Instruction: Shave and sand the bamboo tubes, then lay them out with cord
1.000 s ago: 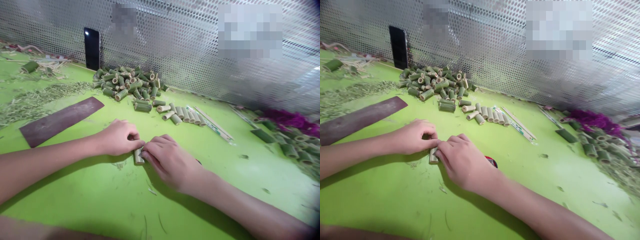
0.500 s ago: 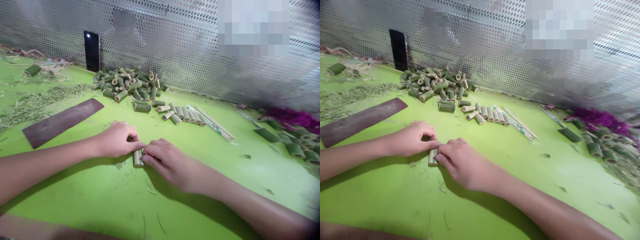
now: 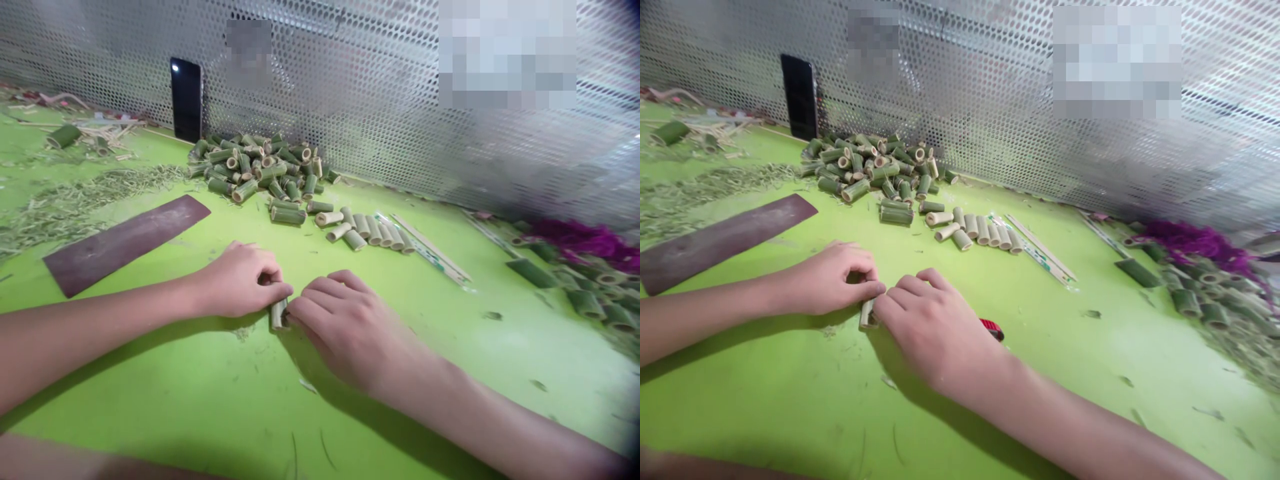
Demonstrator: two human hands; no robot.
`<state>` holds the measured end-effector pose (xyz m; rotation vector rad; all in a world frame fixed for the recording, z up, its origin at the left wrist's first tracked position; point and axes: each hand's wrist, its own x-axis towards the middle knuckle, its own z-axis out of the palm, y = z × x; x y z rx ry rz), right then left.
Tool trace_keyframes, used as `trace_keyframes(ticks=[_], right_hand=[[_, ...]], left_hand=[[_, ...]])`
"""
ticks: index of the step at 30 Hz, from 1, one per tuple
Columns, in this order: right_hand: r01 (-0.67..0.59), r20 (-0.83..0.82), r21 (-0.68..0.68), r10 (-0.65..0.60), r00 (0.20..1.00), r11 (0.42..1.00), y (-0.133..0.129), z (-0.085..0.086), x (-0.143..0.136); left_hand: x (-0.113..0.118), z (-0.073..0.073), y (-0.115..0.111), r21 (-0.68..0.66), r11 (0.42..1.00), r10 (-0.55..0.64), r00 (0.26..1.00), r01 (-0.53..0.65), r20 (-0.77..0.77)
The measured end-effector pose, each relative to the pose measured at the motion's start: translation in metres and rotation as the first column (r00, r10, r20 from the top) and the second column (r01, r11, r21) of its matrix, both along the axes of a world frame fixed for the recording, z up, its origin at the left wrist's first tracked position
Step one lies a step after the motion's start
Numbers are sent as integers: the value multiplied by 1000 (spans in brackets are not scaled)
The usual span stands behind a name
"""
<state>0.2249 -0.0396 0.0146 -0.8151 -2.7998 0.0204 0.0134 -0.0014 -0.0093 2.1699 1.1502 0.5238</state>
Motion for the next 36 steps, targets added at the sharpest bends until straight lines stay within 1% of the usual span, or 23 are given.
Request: trace_keyframes(ticks=[2, 5, 8, 11, 13, 15, 19, 21, 23, 27, 30, 33, 36], right_hand=[[-20, 3, 43, 19, 1000, 999, -1, -1, 1], [-40, -16, 21, 40, 999, 999, -1, -5, 3], [-72, -39, 35, 73, 997, 997, 0, -9, 7], [-92, -67, 24, 94, 993, 995, 2, -9, 10], [-104, -86, -17, 102, 991, 994, 5, -7, 11], [-126, -97, -91, 117, 988, 988, 10, -3, 11], [-155, -95, -311, 132, 987, 937, 19, 0, 9], [-134, -95, -362, 107, 990, 922, 20, 1, 7], [-81, -71, -360, 60, 996, 929, 19, 1, 5], [45, 39, -311, -35, 999, 949, 11, 4, -2], [113, 64, -251, -100, 993, 961, 5, 4, -5], [139, 40, -262, -133, 990, 955, 3, 7, 2], [175, 38, -269, -171, 985, 947, 8, 15, 19]], left_hand=[[0, -1, 0, 1, 1000, 1, 1000, -1, 3], [0, -2, 1, 10, 1000, 6, 1000, -6, 2], [-1, -2, 1, -1, 1000, 2, 1000, -2, 11], [0, 0, 1, -16, 1000, 5, 1000, -5, -3], [0, 1, 0, -25, 1000, 9, 1000, -9, -16], [0, 2, 0, -34, 999, 8, 1000, -9, -26], [2, 2, -1, -30, 1000, -2, 999, 1, -39], [3, 2, -1, -21, 1000, -4, 999, 3, -40], [4, 1, 0, -14, 1000, -2, 999, 1, -39], [3, -2, 1, 4, 1000, -3, 1000, 3, -29], [2, -3, 2, 23, 1000, 4, 1000, -4, -15], [1, -3, 2, 6, 1000, 22, 1000, -22, -17], [0, -1, 1, -13, 999, 33, 999, -34, -33]])
